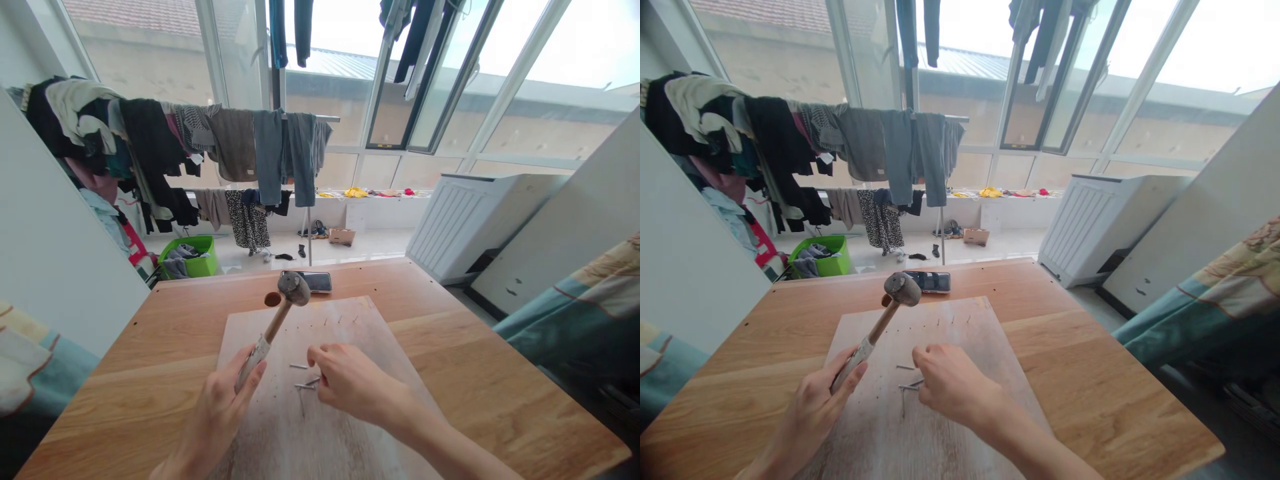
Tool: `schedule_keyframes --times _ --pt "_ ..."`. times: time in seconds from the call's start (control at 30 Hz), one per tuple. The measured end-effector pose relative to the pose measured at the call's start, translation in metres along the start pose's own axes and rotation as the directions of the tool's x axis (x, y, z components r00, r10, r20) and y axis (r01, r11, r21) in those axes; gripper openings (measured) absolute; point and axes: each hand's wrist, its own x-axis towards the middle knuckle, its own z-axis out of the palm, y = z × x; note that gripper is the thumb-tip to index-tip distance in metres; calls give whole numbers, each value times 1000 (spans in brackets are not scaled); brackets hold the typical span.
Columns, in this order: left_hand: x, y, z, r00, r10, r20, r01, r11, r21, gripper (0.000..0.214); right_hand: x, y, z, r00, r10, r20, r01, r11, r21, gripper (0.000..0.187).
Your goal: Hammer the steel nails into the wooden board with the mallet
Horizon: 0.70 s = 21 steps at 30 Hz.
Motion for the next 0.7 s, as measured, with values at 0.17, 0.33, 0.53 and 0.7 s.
schedule_keyframes --times 0.17,0.33,0.53,0.7 --pt "-2 0 1 1000 -6 19 6 999 -43 44 21 31 -14 959 -1 -282 67 973 222 18" --pt "-4 -2 2 999 -19 38 21 998 -62 42 44 49 -19 911 17 -411 55 985 162 15" --pt "-4 -1 2 999 -8 45 12 997 -81 41 56 44 -8 942 8 -335 36 991 125 18" --pt "-6 0 2 998 -6 65 11 996 -88 43 60 45 -2 944 17 -331 31 990 140 27"
